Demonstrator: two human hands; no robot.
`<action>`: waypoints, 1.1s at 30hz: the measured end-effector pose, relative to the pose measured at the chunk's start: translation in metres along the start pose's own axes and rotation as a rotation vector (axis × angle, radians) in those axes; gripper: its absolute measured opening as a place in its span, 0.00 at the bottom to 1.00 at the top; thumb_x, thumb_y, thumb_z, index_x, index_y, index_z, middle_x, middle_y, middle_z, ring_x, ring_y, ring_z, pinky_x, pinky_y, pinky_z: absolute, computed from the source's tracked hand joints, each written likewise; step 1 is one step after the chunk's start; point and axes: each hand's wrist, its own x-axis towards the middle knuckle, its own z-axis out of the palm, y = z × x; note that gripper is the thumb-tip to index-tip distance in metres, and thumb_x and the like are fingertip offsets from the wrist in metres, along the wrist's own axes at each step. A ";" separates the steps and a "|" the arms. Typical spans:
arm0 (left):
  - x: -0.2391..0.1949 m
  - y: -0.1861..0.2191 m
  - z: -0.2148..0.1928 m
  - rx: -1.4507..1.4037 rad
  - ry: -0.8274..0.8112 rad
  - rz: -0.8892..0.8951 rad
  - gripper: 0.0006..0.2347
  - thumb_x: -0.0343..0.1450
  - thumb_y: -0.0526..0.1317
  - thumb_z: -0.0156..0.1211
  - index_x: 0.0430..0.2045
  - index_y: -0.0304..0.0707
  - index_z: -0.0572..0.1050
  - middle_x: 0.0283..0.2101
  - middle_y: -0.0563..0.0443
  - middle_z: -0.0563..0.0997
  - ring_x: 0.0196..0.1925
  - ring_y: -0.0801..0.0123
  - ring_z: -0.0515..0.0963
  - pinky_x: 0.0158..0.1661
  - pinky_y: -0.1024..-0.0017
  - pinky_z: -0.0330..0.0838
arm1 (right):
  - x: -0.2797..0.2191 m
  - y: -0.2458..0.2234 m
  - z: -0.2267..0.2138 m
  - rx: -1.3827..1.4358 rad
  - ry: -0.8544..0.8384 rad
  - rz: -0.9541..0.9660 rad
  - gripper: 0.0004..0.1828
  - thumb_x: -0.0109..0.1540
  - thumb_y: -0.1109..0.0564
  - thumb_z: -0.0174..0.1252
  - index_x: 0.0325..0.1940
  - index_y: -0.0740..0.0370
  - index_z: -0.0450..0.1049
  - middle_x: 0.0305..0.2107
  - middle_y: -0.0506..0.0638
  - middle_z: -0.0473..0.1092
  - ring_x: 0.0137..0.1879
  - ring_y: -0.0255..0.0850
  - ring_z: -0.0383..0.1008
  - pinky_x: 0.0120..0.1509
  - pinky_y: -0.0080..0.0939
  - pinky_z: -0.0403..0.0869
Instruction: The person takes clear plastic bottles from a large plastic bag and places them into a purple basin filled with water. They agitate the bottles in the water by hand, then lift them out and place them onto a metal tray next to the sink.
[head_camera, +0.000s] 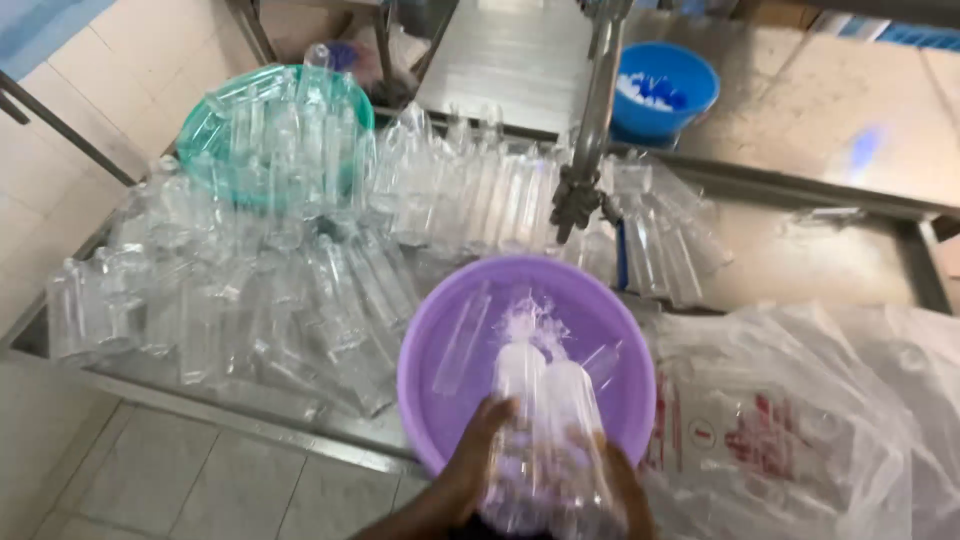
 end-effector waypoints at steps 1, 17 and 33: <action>-0.018 0.004 0.009 -0.006 0.025 -0.029 0.40 0.65 0.66 0.54 0.76 0.59 0.59 0.84 0.52 0.57 0.85 0.52 0.54 0.79 0.40 0.43 | 0.024 0.010 -0.031 -0.137 -0.115 -0.189 0.35 0.61 0.51 0.64 0.69 0.71 0.69 0.56 0.68 0.72 0.58 0.62 0.72 0.60 0.67 0.75; -0.055 0.081 -0.005 0.023 -0.005 -0.266 0.48 0.57 0.72 0.48 0.81 0.71 0.51 0.86 0.52 0.42 0.88 0.48 0.43 0.79 0.29 0.40 | -0.088 -0.060 0.084 0.109 -0.060 0.205 0.48 0.56 0.42 0.57 0.78 0.65 0.65 0.67 0.83 0.71 0.62 0.83 0.76 0.54 0.80 0.77; -0.007 0.072 -0.021 -0.613 -0.416 -0.082 0.42 0.68 0.67 0.55 0.64 0.20 0.77 0.57 0.33 0.86 0.49 0.54 0.87 0.45 0.63 0.82 | -0.014 -0.052 0.044 0.377 -0.521 0.398 0.45 0.67 0.27 0.51 0.68 0.72 0.72 0.67 0.76 0.71 0.72 0.64 0.73 0.48 0.66 0.85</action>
